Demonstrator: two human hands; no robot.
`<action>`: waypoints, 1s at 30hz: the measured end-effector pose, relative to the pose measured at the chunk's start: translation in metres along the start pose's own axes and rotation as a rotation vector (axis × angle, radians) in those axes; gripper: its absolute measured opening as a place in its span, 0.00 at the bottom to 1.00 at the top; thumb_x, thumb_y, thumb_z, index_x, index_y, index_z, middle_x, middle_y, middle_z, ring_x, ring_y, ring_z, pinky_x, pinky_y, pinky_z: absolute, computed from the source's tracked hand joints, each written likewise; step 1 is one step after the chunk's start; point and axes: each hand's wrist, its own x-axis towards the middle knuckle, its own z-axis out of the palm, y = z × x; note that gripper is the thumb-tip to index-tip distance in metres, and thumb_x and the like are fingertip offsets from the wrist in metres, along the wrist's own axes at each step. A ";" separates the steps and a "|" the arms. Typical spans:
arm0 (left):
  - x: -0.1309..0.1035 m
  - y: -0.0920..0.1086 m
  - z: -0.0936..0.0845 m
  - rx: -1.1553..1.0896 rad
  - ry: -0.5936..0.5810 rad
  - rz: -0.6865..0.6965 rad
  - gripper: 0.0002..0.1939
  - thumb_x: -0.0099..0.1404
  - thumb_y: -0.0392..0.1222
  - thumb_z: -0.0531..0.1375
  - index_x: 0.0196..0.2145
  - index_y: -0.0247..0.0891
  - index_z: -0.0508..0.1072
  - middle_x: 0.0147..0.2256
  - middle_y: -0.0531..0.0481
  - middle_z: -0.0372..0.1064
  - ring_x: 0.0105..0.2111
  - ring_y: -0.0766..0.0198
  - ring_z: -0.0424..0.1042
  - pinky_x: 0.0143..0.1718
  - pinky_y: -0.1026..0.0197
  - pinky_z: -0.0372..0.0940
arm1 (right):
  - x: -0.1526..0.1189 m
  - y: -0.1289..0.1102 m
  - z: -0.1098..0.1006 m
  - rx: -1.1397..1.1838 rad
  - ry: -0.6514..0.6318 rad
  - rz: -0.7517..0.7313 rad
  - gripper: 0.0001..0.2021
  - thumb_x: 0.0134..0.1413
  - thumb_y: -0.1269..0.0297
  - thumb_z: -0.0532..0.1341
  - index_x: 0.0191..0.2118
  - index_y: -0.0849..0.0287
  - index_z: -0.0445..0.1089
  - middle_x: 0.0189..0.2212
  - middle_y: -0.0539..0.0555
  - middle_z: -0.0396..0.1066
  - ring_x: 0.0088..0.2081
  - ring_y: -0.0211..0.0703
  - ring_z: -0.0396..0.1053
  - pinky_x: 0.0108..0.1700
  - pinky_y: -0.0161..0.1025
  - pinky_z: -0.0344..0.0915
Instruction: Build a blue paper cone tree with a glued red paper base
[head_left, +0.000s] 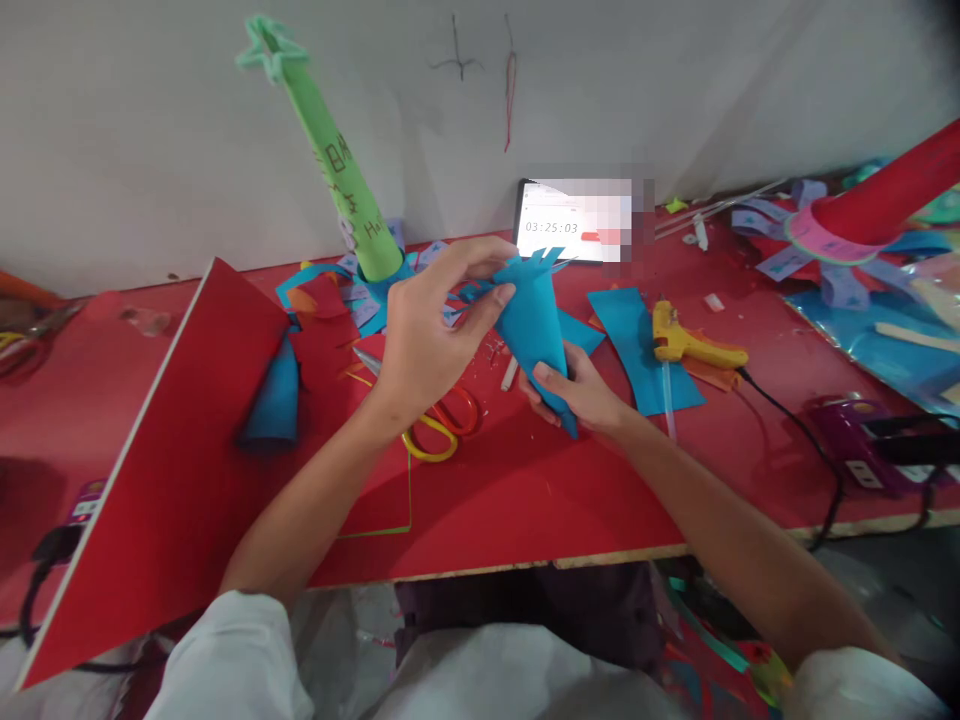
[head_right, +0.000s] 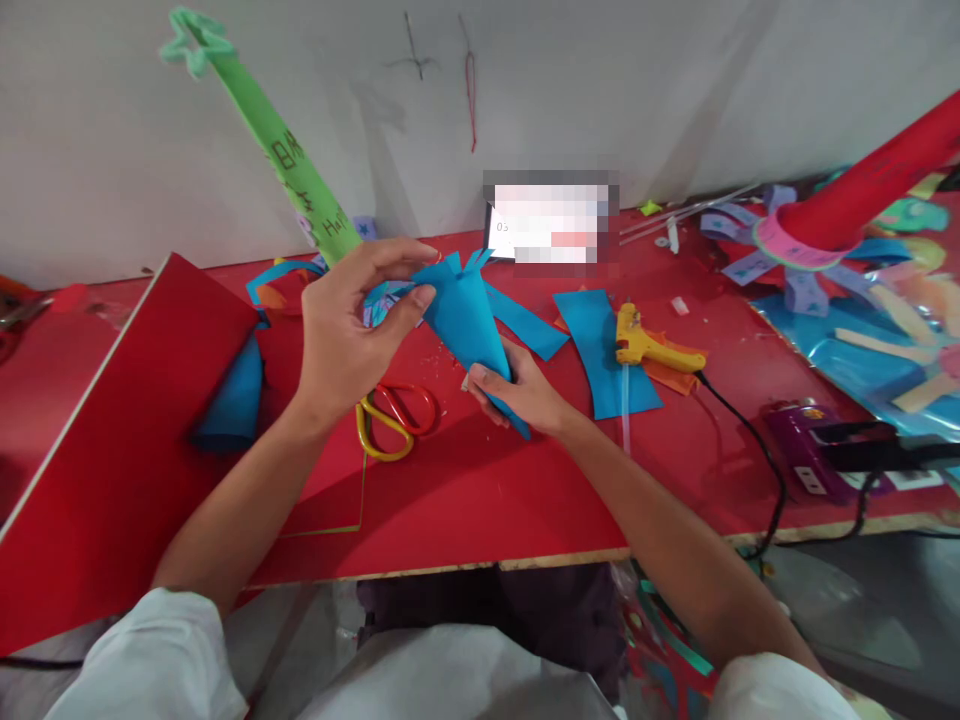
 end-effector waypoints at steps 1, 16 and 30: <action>0.000 0.000 0.000 0.013 -0.005 0.008 0.10 0.75 0.48 0.64 0.51 0.48 0.78 0.48 0.50 0.81 0.48 0.60 0.81 0.52 0.55 0.78 | 0.000 0.000 0.000 -0.013 -0.004 0.001 0.25 0.59 0.38 0.68 0.35 0.56 0.64 0.22 0.43 0.67 0.14 0.31 0.62 0.14 0.31 0.59; -0.002 0.000 0.000 0.206 -0.019 0.096 0.07 0.78 0.45 0.60 0.42 0.44 0.76 0.39 0.50 0.77 0.41 0.61 0.76 0.44 0.57 0.70 | 0.002 0.004 0.000 -0.118 -0.033 -0.024 0.24 0.61 0.38 0.67 0.37 0.55 0.62 0.19 0.42 0.66 0.15 0.32 0.61 0.17 0.32 0.59; -0.003 0.001 -0.001 0.309 -0.050 0.114 0.12 0.77 0.52 0.59 0.42 0.43 0.76 0.42 0.46 0.77 0.46 0.56 0.76 0.51 0.51 0.71 | 0.005 0.002 0.002 -0.180 0.072 -0.077 0.21 0.64 0.41 0.65 0.45 0.55 0.64 0.22 0.41 0.67 0.15 0.32 0.61 0.17 0.33 0.59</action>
